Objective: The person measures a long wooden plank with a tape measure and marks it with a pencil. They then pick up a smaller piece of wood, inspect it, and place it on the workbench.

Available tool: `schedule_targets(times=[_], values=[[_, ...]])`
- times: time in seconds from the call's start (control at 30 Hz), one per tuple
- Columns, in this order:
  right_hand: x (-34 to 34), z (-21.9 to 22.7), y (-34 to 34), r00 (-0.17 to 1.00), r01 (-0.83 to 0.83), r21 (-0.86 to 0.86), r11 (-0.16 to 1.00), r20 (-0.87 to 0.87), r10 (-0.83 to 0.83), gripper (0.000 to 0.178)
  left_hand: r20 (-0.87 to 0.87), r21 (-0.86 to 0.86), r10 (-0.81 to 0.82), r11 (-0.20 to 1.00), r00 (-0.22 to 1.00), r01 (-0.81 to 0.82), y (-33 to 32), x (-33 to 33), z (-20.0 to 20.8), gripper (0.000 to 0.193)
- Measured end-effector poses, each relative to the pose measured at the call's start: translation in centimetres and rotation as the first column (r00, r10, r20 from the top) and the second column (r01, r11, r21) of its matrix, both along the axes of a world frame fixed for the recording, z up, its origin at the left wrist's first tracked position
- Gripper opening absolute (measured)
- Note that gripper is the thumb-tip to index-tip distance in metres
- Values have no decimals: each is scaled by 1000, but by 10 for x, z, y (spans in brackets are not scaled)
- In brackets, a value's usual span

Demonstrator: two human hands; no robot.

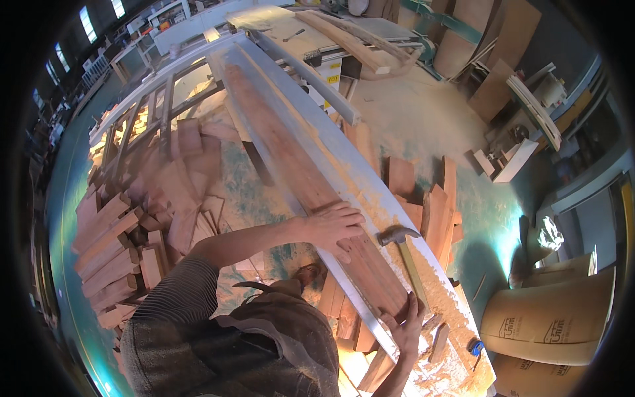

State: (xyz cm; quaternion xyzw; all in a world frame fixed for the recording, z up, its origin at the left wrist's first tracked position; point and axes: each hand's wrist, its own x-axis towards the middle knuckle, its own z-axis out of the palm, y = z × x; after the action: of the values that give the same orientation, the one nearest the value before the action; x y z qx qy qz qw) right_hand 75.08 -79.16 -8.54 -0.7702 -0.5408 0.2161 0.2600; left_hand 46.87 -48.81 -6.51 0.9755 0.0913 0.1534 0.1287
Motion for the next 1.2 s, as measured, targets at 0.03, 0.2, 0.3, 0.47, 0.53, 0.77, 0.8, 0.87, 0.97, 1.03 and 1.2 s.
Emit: schedule_targets(times=[0.03,0.2,0.3,0.47,0.53,0.77,0.8,0.87,0.97,1.03,1.2], values=[[-1,13,7,997,-22,-30,999,72,24,119,-50,-1,23,1000,998,-23,11,1,-1,80],[-28,29,46,889,-136,-199,970,408,209,124,-337,-47,-81,996,938,69,15,23,13,95],[-35,18,44,890,-128,-87,988,429,153,117,-317,36,-78,995,945,94,4,26,2,98],[-37,18,39,887,-145,20,989,445,121,107,-264,45,-43,997,964,57,-3,29,-2,98],[-36,15,38,881,-167,39,985,455,132,106,-275,48,-10,999,961,24,-7,24,-5,98],[-38,5,39,870,-198,84,977,474,135,104,-265,59,82,996,961,-69,-15,20,-7,100],[-39,8,39,871,-190,78,979,473,131,104,-267,58,85,996,960,-72,-15,20,-6,100],[-41,12,40,872,-167,69,983,475,115,103,-271,58,87,996,959,-74,-16,21,-4,99],[-42,8,39,874,-148,60,987,476,102,102,-273,40,80,997,959,-72,-16,21,-2,97],[-36,3,39,870,-157,59,986,480,110,103,-259,58,86,996,962,-74,-16,20,-4,97],[-38,0,40,850,-142,21,990,514,111,107,-209,81,99,993,973,-84,-18,18,-13,95]])
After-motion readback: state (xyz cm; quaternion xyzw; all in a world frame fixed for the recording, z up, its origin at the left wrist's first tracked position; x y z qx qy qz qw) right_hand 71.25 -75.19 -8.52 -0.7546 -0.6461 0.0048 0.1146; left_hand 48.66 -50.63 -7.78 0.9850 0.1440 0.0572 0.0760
